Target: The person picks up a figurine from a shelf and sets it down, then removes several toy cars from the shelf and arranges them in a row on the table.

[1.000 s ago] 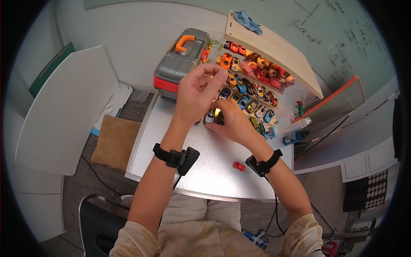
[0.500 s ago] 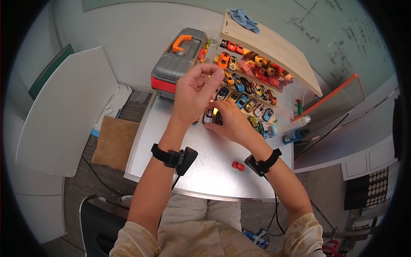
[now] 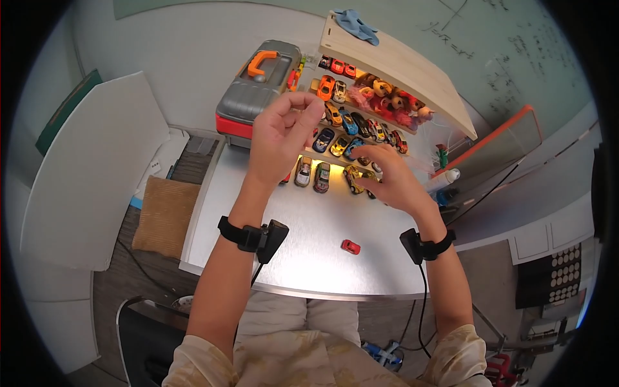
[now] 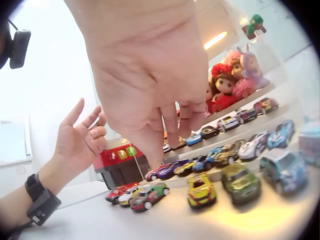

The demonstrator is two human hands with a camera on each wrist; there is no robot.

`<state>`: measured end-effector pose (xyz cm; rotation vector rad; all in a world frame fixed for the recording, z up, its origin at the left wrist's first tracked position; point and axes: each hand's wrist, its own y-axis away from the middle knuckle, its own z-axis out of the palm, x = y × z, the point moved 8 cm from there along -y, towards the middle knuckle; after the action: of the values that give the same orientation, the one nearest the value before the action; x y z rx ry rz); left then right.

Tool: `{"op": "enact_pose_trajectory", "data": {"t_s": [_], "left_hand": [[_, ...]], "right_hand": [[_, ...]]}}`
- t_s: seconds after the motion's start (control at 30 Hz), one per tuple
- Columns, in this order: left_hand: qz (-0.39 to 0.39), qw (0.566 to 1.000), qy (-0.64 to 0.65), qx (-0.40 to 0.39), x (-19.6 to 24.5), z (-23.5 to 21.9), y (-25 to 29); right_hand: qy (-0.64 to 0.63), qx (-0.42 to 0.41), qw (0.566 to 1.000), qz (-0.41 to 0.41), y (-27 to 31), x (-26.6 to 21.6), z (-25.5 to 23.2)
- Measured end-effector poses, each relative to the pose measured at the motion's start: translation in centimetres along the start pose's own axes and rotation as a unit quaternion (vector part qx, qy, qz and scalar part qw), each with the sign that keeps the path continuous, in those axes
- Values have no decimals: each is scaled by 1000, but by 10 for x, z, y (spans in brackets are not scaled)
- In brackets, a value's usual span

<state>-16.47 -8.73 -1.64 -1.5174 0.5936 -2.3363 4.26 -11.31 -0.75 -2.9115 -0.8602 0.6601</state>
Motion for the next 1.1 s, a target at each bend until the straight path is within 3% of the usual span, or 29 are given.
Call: {"op": "enact_pose_trajectory", "data": {"t_s": [0.03, 0.13, 0.43, 1.1], "left_hand": [[3, 1000, 0, -1, 0, 1, -1], [7, 1000, -7, -4, -2, 0, 0], [2, 1000, 2, -8, -4, 0, 0], [5, 1000, 4, -6, -4, 0, -1]], "right_hand": [[4, -43, 999, 11, 5, 2, 3], [35, -70, 997, -9, 16, 15, 16], [71, -74, 994, -25, 13, 24, 30], [18, -48, 999, 5, 4, 16, 37]]}}
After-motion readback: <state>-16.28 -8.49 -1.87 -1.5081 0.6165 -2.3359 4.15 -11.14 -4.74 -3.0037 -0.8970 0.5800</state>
